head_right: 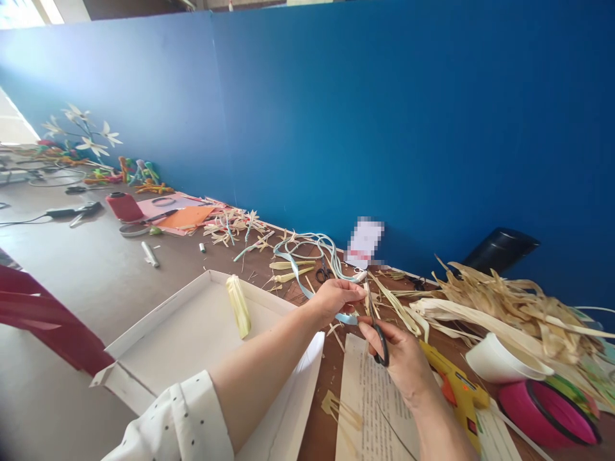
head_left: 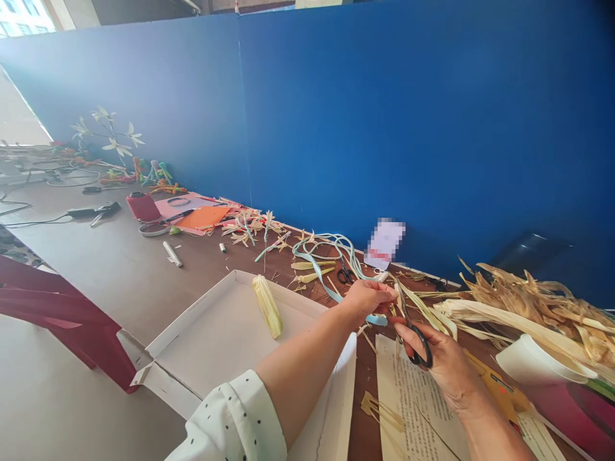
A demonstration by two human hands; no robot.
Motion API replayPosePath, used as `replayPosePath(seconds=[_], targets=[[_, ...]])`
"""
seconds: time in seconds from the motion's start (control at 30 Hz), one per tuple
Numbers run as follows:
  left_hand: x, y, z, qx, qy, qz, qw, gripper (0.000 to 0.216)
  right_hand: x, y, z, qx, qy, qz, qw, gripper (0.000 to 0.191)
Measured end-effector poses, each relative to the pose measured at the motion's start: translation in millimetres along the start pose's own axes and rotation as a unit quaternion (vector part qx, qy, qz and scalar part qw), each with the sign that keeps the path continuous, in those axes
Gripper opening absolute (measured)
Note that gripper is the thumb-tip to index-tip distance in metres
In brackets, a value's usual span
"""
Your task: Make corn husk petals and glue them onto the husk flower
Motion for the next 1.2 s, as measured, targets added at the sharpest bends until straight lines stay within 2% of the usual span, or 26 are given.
replayPosePath(seconds=[0.17,0.37,0.63,0.97,1.2], targets=[[-3,1,2,0.005,-0.004,-0.007,1.0,0.013,-1,-4,-1,-0.019,0.028,-0.015,0.999,0.043],[-2,0,3,0.009,-0.007,-0.009,1.0,0.014,5,-2,-6,-0.07,0.039,-0.05,0.996,0.03],[2,-3,0,0.006,-0.002,0.007,1.0,0.02,6,5,-15,-0.07,0.095,0.0,0.993,0.034],[0,4,-2,0.051,-0.007,0.009,0.999,0.012,7,6,-18,-0.066,0.039,0.016,0.997,0.04],[-1,10,-7,0.078,-0.043,0.024,0.996,0.008,2,8,-19,-0.018,-0.041,0.003,0.999,0.047]])
Point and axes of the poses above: each hand's wrist, its own x-axis towards the middle knuckle, its own z-axis out of the palm, y = z × x, the point moved 3 cm from there along x, towards the middle knuckle, and after that the axes turned 1 degree about x, right-handed, at the moved point
